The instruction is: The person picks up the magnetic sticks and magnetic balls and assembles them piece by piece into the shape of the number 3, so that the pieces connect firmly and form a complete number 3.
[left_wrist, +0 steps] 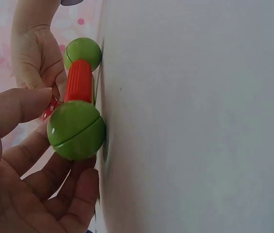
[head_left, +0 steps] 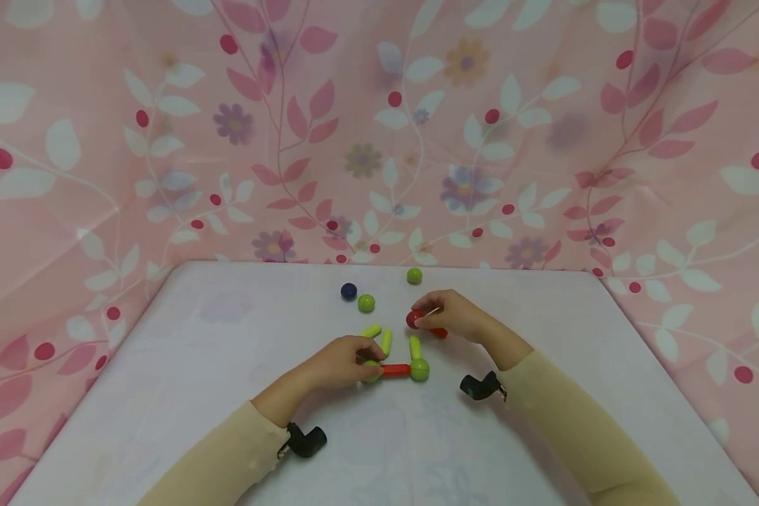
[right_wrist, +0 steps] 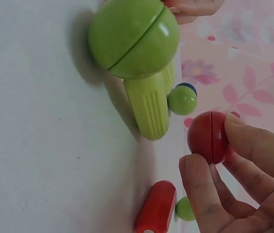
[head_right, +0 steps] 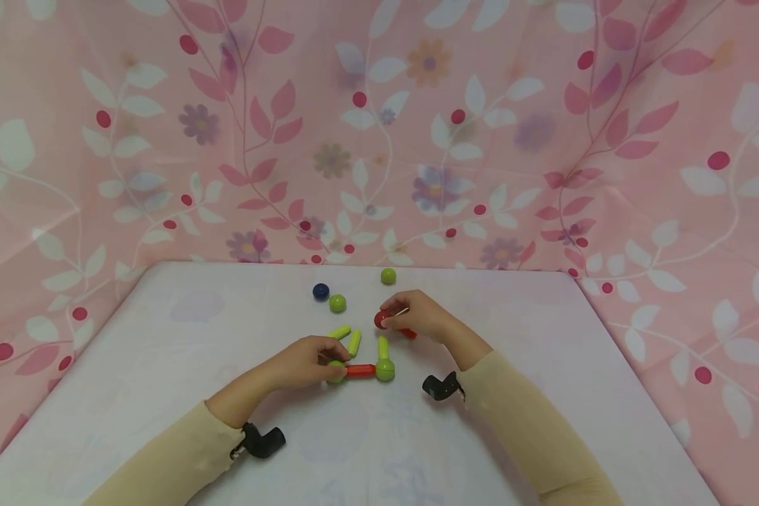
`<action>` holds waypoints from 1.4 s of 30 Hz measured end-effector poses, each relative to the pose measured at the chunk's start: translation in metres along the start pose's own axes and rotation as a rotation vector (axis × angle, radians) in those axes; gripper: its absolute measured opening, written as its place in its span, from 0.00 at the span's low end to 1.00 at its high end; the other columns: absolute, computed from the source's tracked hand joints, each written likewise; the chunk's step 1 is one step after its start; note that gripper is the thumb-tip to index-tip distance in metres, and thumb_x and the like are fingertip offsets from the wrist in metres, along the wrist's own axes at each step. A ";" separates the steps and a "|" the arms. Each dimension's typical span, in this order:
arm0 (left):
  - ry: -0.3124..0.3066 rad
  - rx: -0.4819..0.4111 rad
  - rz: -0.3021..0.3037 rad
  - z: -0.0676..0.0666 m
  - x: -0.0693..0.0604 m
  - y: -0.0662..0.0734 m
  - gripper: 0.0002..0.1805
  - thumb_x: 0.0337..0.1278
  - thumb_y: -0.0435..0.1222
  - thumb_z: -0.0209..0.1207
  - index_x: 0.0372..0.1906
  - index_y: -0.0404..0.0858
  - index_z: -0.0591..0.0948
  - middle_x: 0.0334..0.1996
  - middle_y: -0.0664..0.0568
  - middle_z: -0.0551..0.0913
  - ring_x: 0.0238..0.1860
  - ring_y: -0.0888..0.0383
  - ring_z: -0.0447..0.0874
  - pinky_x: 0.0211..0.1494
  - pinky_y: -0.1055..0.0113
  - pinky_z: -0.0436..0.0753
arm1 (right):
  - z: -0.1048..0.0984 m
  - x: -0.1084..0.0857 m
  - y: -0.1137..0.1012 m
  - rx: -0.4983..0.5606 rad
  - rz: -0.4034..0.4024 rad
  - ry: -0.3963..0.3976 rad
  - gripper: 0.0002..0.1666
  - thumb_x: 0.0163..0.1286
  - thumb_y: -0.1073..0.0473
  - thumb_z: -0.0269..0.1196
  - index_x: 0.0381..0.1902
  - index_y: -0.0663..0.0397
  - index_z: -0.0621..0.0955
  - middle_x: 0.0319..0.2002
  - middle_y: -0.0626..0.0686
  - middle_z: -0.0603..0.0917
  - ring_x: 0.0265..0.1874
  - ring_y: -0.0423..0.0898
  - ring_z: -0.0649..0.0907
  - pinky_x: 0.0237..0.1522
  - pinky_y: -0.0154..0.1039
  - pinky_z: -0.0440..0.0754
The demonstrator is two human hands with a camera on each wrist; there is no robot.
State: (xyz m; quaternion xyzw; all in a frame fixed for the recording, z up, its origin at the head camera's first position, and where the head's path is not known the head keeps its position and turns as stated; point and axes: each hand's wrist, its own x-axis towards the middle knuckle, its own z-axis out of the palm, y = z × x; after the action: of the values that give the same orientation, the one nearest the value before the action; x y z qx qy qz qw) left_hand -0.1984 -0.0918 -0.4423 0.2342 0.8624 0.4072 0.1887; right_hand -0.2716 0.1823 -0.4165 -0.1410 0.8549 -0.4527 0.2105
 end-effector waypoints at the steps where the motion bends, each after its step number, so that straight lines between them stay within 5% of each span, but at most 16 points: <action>1: 0.000 0.003 0.000 0.001 0.001 0.001 0.11 0.63 0.41 0.65 0.48 0.44 0.85 0.41 0.61 0.83 0.45 0.60 0.78 0.54 0.59 0.78 | 0.000 -0.001 0.001 -0.002 -0.004 -0.001 0.20 0.66 0.56 0.69 0.56 0.53 0.82 0.50 0.52 0.83 0.47 0.48 0.82 0.51 0.41 0.80; 21: 0.009 0.103 0.078 0.028 0.024 0.012 0.09 0.65 0.44 0.65 0.47 0.48 0.85 0.35 0.66 0.82 0.37 0.66 0.78 0.46 0.69 0.78 | 0.004 -0.004 0.005 0.048 -0.019 -0.009 0.20 0.67 0.59 0.69 0.56 0.57 0.82 0.49 0.54 0.84 0.42 0.47 0.84 0.46 0.42 0.81; 42: 0.004 0.077 0.059 0.029 0.022 0.013 0.06 0.64 0.40 0.65 0.44 0.47 0.85 0.32 0.65 0.81 0.36 0.66 0.78 0.45 0.69 0.78 | 0.004 -0.003 0.004 0.018 -0.004 0.025 0.21 0.66 0.55 0.70 0.55 0.56 0.82 0.47 0.53 0.84 0.41 0.47 0.83 0.45 0.43 0.81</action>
State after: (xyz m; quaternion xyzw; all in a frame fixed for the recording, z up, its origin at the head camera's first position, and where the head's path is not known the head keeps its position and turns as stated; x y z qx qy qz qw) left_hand -0.1985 -0.0546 -0.4524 0.2659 0.8704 0.3798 0.1659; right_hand -0.2671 0.1833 -0.4213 -0.1353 0.8531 -0.4624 0.2001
